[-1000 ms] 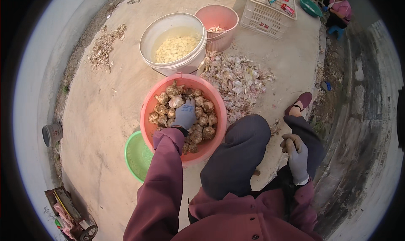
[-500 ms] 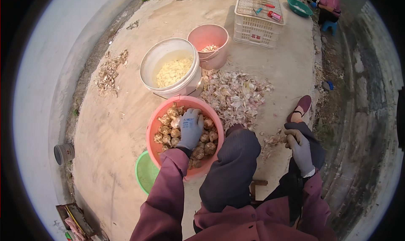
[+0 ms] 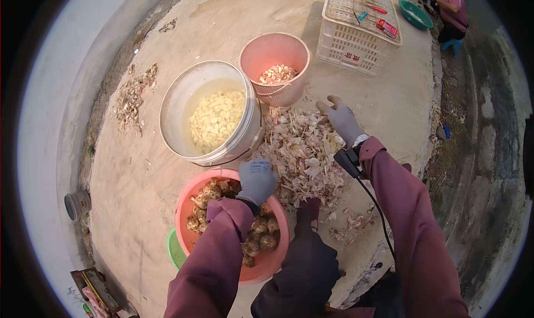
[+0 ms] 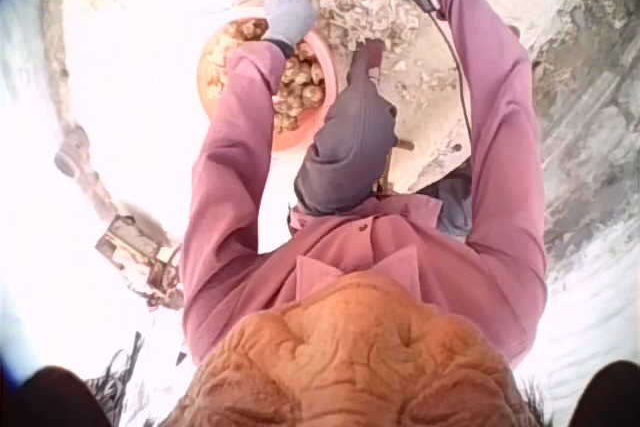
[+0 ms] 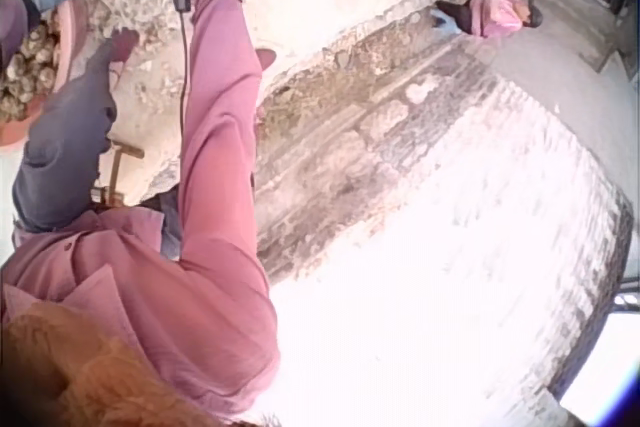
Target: The recorder is peeling cloves of garlic by hand, placing the peeled cloves into a bucket and the skins onto the ground.
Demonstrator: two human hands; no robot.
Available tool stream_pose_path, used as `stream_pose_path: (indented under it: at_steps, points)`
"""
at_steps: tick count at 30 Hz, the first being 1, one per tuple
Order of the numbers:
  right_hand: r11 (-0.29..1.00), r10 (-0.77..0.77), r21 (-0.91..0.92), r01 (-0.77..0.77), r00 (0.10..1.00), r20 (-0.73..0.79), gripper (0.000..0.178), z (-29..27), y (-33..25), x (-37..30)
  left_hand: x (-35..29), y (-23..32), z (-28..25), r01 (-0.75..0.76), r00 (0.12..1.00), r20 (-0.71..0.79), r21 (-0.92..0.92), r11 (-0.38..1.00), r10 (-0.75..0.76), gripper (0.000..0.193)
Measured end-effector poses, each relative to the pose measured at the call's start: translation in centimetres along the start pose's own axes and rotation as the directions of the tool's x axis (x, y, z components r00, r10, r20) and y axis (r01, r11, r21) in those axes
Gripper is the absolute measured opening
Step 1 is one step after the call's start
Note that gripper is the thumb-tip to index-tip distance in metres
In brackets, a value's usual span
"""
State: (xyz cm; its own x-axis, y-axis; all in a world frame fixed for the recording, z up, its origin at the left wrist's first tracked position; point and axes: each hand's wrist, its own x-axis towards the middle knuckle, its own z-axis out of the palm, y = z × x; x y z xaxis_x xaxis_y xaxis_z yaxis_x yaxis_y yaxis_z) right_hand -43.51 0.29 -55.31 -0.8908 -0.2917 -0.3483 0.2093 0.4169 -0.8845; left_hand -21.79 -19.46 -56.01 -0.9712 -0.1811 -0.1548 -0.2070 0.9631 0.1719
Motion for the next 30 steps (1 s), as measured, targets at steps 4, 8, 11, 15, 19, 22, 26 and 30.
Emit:
stream_pose_path:
  at_steps: [4, 8, 11, 15, 19, 22, 26, 30]
  points:
    - [0.973, 0.135, 0.196, -0.118, 0.988, -0.074, 0.087, 5.5, 0.2, 9.7, 0.1, 0.6, -0.7, 0.051, 0.998, 0.027, 0.029, 0.998, -0.051, 0.025]
    - [0.909, 0.221, 0.339, -0.242, 0.970, 0.098, 0.066, 8.2, 1.7, 16.4, 0.3, 0.7, -1.2, 0.051, 0.995, 0.078, 0.035, 0.998, -0.054, 0.028]
    - [0.936, 0.260, 0.226, -0.268, 0.963, 0.064, 0.059, 9.7, 2.7, 20.1, 0.3, 0.7, -1.2, 0.054, 0.995, 0.086, 0.022, 0.998, -0.055, 0.028]
    - [0.695, -0.320, -0.592, 0.408, 0.913, 0.253, 0.040, 8.0, 3.8, 21.8, 0.4, 0.8, -1.2, 0.042, 0.997, 0.071, 0.004, 0.999, -0.042, 0.022]
    - [0.925, 0.166, 0.317, -0.207, 0.974, 0.154, 0.030, 4.5, 3.9, 18.7, 0.4, 0.7, -1.1, 0.064, 0.993, 0.093, 0.017, 0.998, -0.066, 0.023]
    - [0.869, 0.205, 0.431, -0.243, 0.970, 0.132, 0.030, -1.2, 5.5, 13.9, 0.3, 0.6, -0.7, 0.050, 0.994, 0.098, 0.003, 0.999, -0.050, 0.022]
    - [0.801, 0.292, 0.530, -0.277, 0.955, 0.058, 0.031, -10.8, 9.6, 8.0, 0.0, 0.3, -0.3, 0.036, 0.998, 0.043, -0.002, 0.999, -0.036, 0.019]
    - [0.720, 0.360, 0.660, -0.215, 0.929, -0.090, 0.033, -18.7, 15.8, 4.2, -0.1, 0.4, -0.3, 0.058, 0.998, 0.040, 0.007, 0.998, -0.058, 0.018]
